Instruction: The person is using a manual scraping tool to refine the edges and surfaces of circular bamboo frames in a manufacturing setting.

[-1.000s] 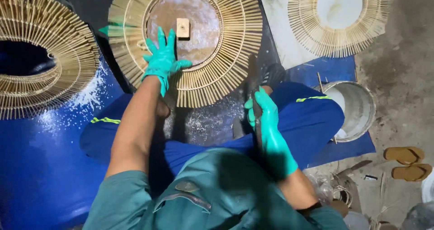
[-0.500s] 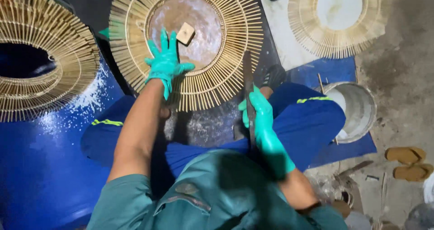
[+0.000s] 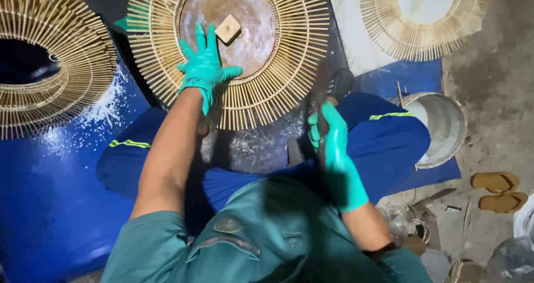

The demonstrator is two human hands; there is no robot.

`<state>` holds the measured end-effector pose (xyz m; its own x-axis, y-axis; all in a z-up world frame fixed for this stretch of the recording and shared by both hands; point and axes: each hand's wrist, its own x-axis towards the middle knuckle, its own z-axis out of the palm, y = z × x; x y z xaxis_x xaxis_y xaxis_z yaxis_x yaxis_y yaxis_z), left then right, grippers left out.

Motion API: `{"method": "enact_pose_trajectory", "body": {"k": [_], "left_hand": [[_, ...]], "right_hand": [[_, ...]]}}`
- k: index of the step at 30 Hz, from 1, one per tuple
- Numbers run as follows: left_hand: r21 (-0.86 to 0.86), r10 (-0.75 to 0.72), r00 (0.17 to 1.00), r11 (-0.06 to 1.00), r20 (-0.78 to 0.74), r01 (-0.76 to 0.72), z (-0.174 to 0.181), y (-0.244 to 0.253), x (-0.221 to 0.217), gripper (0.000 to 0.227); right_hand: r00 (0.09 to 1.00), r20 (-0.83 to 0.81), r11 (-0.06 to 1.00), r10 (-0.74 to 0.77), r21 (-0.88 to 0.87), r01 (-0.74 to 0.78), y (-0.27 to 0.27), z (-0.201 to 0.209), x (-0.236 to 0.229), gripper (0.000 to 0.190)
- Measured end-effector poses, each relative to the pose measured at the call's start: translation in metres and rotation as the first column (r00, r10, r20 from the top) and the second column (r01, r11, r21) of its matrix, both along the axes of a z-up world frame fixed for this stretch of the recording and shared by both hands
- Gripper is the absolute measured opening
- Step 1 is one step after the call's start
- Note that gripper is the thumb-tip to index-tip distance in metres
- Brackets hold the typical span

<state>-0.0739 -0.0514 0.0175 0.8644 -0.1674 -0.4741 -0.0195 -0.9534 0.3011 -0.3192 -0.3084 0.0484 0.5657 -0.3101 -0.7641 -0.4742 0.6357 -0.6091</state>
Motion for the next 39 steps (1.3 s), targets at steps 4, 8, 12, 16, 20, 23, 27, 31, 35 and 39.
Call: {"method": "enact_pose_trajectory", "body": {"k": [4, 8, 12, 16, 20, 23, 27, 31, 35, 39], "left_hand": [[0.004, -0.024, 1.000, 1.000, 0.016, 0.024, -0.001, 0.002, 0.020, 0.141], [-0.015, -0.050, 0.999, 0.999, -0.009, 0.050, -0.012, 0.006, 0.004, 0.141], [0.032, -0.059, 0.996, 0.998, -0.064, 0.062, -0.003, 0.009, 0.014, 0.143], [-0.024, -0.068, 0.996, 0.997, 0.050, 0.069, -0.002, 0.007, 0.019, 0.137], [-0.019, -0.084, 0.995, 0.996, -0.045, 0.084, -0.002, 0.018, 0.012, 0.139], [-0.035, -0.112, 0.994, 0.993, -0.002, 0.112, -0.009, 0.018, 0.023, 0.139], [0.018, -0.177, 0.984, 0.984, -0.036, 0.177, -0.019, 0.027, 0.021, 0.140], [0.078, -0.124, 0.991, 0.990, 0.053, 0.120, 0.012, 0.000, 0.026, 0.137], [0.041, 0.009, 0.999, 0.999, -0.054, -0.007, 0.012, -0.005, 0.006, 0.137], [0.054, 0.013, 1.000, 0.998, -0.011, -0.012, 0.014, -0.005, 0.006, 0.138]], "right_hand": [[0.962, -0.127, 0.968, 0.243, 0.091, -0.232, -0.008, 0.004, 0.020, 0.044], [0.978, -0.069, 0.977, 0.195, 0.101, -0.188, -0.005, 0.017, 0.003, 0.047], [0.996, 0.046, 0.997, 0.070, 0.014, -0.071, 0.001, 0.025, 0.017, 0.036], [0.995, 0.096, 0.996, 0.042, 0.073, -0.050, -0.001, 0.045, 0.027, 0.022], [0.998, 0.043, 0.999, 0.052, 0.001, -0.052, -0.002, 0.004, 0.013, 0.035], [0.988, 0.142, 0.998, 0.067, -0.012, -0.066, -0.010, 0.001, 0.020, 0.033], [1.000, 0.012, 0.999, -0.028, -0.035, 0.029, 0.003, 0.007, 0.018, 0.029], [0.979, 0.043, 0.979, 0.199, -0.058, -0.196, -0.004, -0.008, 0.033, 0.031], [0.826, 0.250, 0.785, 0.505, 0.264, -0.560, -0.028, -0.139, 0.015, 0.038], [0.992, 0.032, 0.989, 0.119, -0.090, -0.116, 0.001, -0.042, -0.002, 0.053]]}}
